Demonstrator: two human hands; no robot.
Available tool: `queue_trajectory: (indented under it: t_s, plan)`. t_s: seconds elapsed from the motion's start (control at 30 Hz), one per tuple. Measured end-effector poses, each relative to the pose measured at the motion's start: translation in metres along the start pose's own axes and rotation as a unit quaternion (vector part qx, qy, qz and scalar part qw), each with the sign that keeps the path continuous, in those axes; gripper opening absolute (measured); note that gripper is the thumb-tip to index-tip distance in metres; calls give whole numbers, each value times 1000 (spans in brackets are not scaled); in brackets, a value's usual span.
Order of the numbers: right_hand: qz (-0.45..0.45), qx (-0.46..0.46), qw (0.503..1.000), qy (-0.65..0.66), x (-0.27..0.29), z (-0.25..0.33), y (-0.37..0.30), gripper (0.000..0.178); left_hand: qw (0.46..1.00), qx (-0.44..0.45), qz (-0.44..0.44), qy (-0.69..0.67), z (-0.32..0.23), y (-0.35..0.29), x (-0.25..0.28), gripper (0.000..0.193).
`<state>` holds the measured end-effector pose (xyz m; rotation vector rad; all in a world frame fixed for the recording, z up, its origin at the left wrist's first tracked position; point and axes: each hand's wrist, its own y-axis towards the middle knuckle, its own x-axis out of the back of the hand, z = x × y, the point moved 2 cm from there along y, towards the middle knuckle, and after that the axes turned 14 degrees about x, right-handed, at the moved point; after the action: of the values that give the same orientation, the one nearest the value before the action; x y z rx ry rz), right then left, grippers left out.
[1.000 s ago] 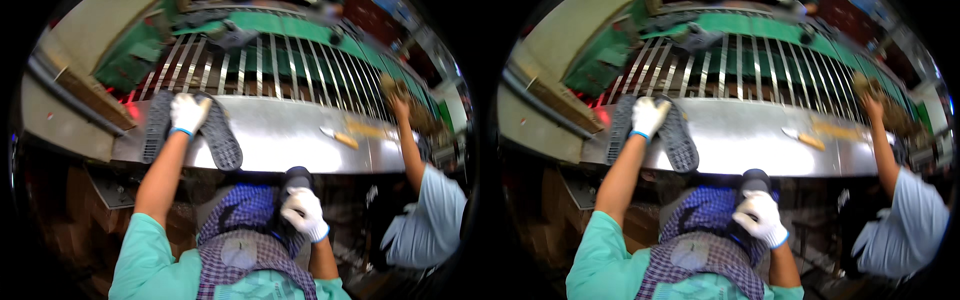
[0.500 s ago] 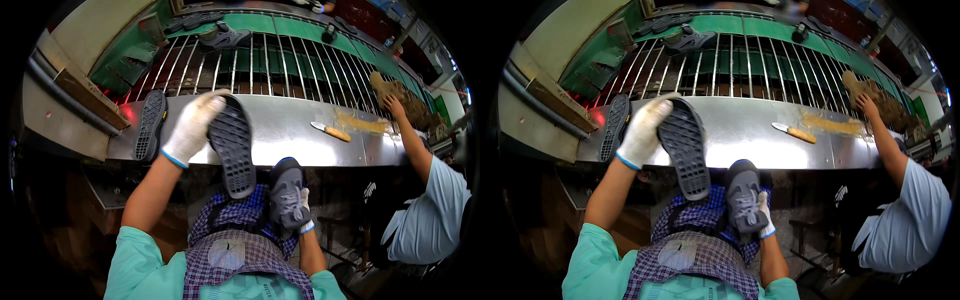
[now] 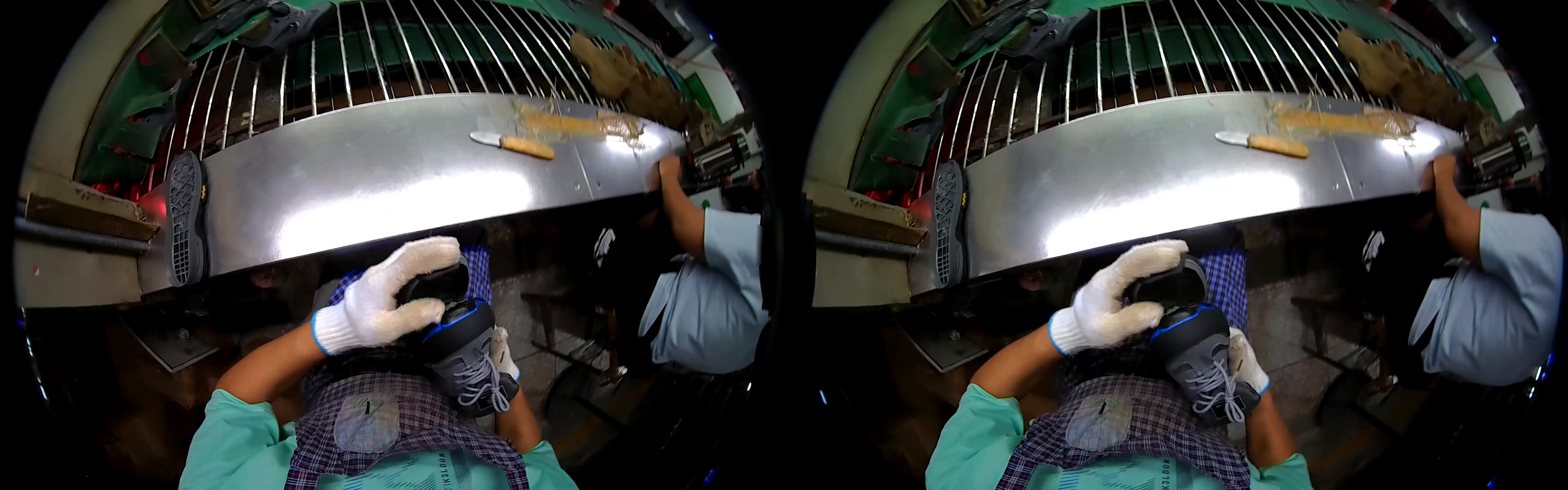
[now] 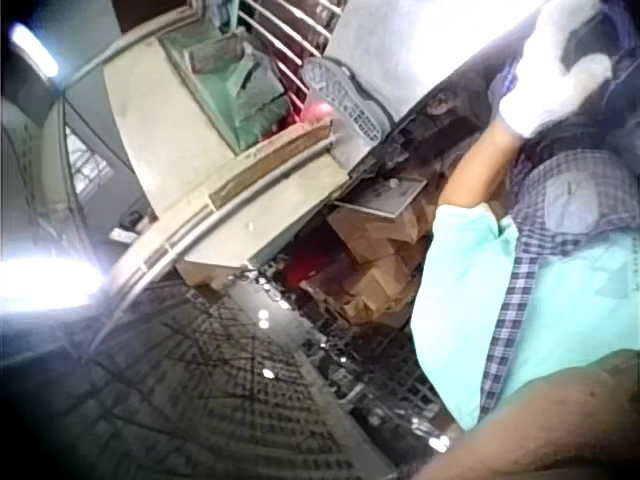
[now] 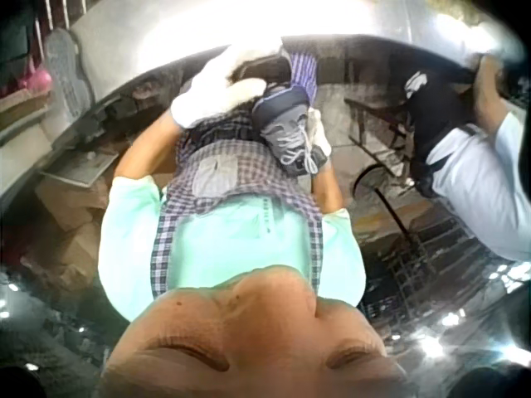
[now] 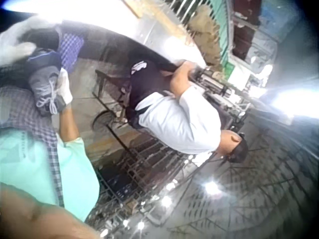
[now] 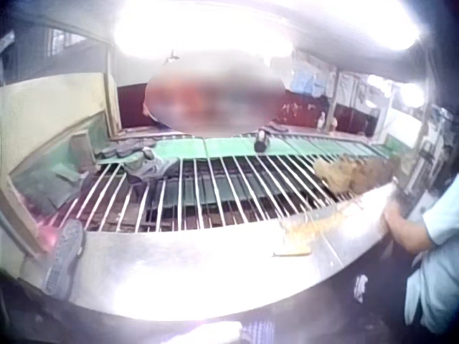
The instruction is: The person uses a small tool and a cloth to clean the exterior of shoes before placing the shoes onto a moving conveyor belt.
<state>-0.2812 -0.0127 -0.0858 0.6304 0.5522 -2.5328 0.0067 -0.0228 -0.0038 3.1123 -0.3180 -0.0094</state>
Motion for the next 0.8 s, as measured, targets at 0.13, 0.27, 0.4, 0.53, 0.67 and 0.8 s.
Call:
queue_trajectory:
  t_s: [0.13, 0.27, 0.4, 0.53, 0.67, 0.8]
  plan:
    - [16, 18, 998, -50, -1, -2, -2, 79, 997, -23, 8, 80, -11, -6, 5, 120]
    - [15, -40, 999, 15, 9, -15, 4, 82, 993, -40, -4, 115, -28, -4, -10, 110]
    - [68, -31, 996, 48, 12, -29, 16, 85, 987, -55, -12, 151, -28, -6, -11, 106]
    - [61, -54, 996, 23, 23, -40, 13, 88, 988, -52, -11, 147, -24, -7, -13, 114]
    - [52, -50, 997, 13, 16, -35, 14, 88, 987, -59, -16, 149, -22, -6, -13, 109]
    - [7, -95, 990, 106, 15, -41, 15, 85, 987, -53, -15, 149, -24, -6, -13, 106]
